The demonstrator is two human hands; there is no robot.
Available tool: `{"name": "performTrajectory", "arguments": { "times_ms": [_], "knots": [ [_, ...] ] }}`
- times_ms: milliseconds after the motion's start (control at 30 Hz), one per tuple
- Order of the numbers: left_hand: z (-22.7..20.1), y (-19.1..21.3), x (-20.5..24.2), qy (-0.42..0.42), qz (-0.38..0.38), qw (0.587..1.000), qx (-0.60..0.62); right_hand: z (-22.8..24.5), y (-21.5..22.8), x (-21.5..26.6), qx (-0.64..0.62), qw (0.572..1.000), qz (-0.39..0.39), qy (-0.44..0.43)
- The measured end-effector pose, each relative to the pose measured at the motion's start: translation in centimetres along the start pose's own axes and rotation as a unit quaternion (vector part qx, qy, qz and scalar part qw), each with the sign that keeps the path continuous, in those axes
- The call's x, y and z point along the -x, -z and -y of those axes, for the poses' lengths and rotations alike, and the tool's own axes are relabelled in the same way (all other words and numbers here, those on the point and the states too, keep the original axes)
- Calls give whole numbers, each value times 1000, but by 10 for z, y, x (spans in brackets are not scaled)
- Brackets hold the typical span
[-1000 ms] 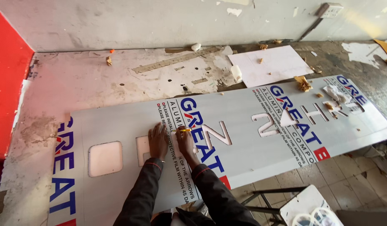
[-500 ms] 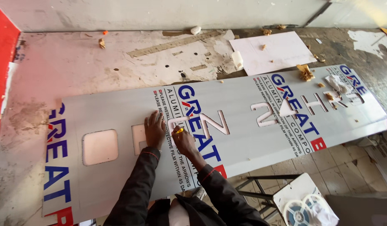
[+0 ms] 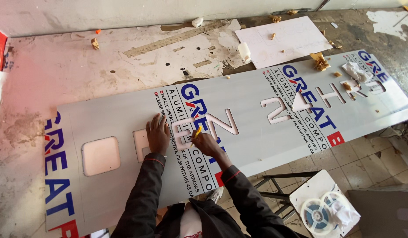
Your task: The person uses a yellow utility knife to cut out letters from a large white sign board. They carefully trace the outlines of the letters and remove the excess material from the board.
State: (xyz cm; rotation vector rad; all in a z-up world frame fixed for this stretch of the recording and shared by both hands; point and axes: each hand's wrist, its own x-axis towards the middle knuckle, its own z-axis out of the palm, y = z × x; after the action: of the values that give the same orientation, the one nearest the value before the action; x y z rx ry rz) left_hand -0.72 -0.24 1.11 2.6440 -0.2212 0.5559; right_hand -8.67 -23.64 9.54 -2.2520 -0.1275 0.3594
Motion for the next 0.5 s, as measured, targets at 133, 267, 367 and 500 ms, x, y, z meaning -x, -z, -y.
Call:
{"name": "performTrajectory", "arguments": {
  "times_ms": [133, 267, 367, 500],
  "knots": [
    [2, -4, 0, -4, -2, 1000, -16, -13, 31, 6, 19, 999, -18, -30],
    [-2, -1, 0, -7, -2, 1000, -7, -49, 34, 3, 37, 997, -60, -26],
    [-1, 0, 1, -10, 3, 1000, -2, -45, 38, 9, 45, 997, -63, 0],
    [1, -4, 1, -9, 1, 1000, 5, -37, 35, 0, 33, 994, -78, 70]
  ]
}}
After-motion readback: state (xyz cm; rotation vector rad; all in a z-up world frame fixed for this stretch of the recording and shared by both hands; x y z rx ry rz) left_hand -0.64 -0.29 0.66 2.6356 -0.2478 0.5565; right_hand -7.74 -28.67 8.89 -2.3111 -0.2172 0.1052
